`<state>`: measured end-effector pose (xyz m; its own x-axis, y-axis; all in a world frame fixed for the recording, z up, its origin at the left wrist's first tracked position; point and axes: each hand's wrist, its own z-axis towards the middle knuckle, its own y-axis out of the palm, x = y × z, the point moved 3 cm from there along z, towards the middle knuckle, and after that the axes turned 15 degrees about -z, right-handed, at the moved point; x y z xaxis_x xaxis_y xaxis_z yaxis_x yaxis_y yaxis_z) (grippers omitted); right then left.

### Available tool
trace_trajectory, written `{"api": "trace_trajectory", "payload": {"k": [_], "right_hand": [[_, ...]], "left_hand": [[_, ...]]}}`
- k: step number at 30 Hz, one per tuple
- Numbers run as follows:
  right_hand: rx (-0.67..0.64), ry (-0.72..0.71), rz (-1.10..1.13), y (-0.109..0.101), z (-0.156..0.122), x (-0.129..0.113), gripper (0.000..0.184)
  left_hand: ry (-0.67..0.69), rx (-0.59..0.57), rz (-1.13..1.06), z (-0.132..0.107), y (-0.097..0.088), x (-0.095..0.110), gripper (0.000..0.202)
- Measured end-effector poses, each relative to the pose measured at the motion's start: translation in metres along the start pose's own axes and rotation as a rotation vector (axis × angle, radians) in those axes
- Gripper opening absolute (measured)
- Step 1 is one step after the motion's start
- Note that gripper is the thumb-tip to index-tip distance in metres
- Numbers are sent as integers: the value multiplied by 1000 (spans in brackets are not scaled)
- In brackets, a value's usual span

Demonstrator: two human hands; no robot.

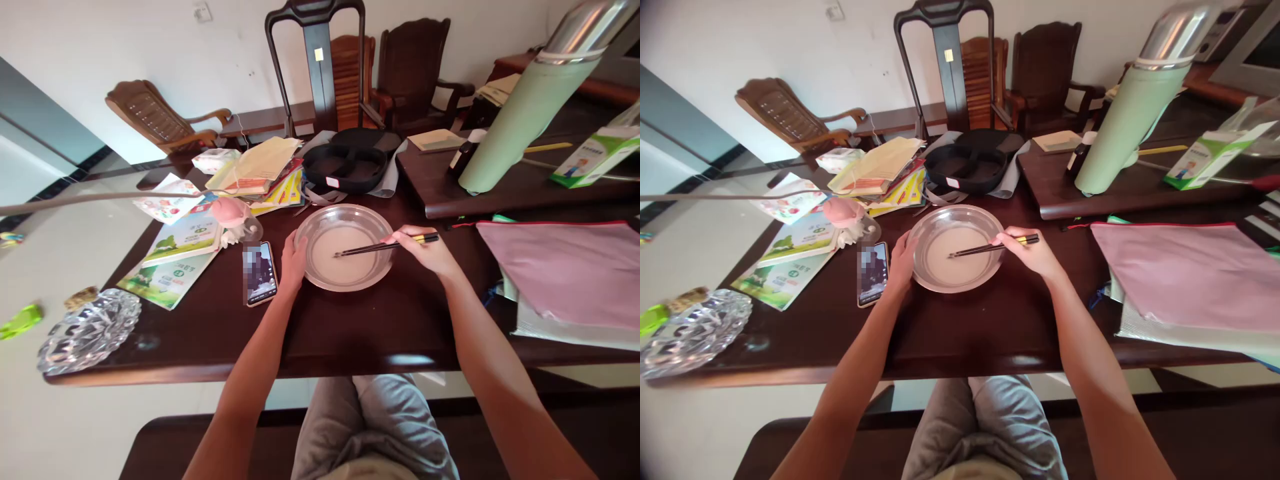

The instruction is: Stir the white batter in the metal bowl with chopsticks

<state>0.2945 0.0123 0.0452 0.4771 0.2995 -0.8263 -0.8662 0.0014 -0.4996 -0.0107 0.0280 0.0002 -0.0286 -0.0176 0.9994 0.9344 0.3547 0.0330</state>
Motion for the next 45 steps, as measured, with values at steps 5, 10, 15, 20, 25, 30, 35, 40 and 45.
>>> {"api": "trace_trajectory", "payload": {"k": [5, 10, 15, 20, 25, 30, 35, 40, 45], "right_hand": [[198, 48, 18, -21, -4, 6, 47], [-8, 33, 30, -6, -3, 0, 46], [21, 3, -2, -1, 0, 2, 44], [185, 51, 9, -23, -4, 9, 44], [-23, 12, 28, -4, -3, 1, 46], [8, -9, -4, 2, 0, 3, 43], [190, 40, 27, -22, -4, 9, 45], [-20, 8, 34, -2, -2, 1, 45], [13, -28, -17, 5, 0, 1, 42]], "left_hand": [[3, 7, -1, 0, -2, 0, 44], [-6, 10, -5, 0, 0, 0, 43], [0, 2, -9, -1, 1, 0, 44], [-1, 11, -9, 0, -1, 0, 44], [-13, 15, -35, 1, -1, -2, 46], [0, 11, -50, 2, -1, -3, 45], [1, 13, -50, 2, -1, -3, 45], [-8, 11, -49, 3, -1, -4, 46], [-13, 9, -49, 2, 0, -4, 45]]}}
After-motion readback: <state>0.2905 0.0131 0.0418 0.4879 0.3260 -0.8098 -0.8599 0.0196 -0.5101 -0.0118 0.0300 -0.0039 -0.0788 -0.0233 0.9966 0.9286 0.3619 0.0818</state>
